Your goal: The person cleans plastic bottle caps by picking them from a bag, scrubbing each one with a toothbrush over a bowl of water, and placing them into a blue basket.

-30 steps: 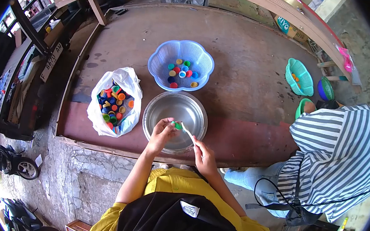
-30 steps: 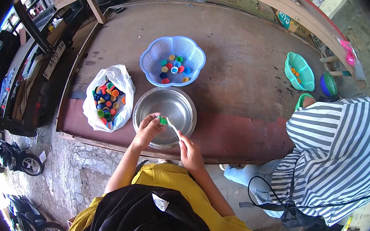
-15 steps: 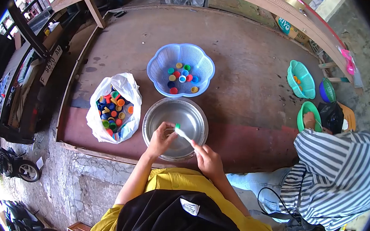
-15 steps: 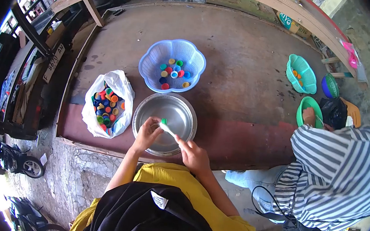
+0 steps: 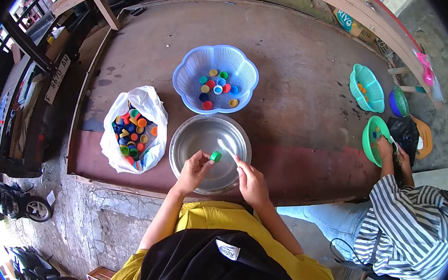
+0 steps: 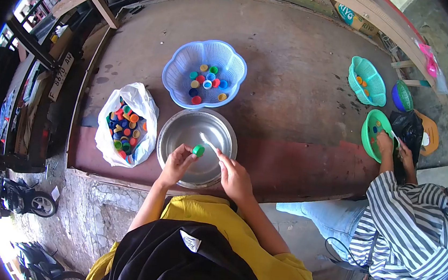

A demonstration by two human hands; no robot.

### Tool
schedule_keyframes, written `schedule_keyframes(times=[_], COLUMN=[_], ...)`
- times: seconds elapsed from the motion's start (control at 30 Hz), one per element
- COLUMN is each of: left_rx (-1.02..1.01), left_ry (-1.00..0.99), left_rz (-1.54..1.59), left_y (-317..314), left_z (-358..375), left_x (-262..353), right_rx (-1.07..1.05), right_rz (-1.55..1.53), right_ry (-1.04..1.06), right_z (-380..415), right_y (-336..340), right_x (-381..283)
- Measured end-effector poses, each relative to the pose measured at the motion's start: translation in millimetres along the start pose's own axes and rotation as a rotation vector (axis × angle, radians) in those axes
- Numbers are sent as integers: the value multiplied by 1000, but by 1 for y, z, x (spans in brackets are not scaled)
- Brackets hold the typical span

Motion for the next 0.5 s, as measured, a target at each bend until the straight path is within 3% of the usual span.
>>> schedule_keyframes(times=[0.3, 0.5], left_rx=[-65, -92], left_ry=[0, 131], left_rz=[329, 611], left_y=[0, -2], left_z=[-4, 1], left_x=[-16, -8], right_rx=[76, 67], right_rz=[-116, -161], right_ry=[-21, -43], right_z=[1, 3], right_y=[-5, -14], right_x=[-4, 5])
Point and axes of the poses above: each hand's wrist, its own z-axis away from the middle knuckle, its own y-axis out of the back of the hand, x = y × z, the point moved 2 cm from there along -z, towards the middle knuckle, and after that the axes turned 10 degrees about y, right-handed, at the moved point
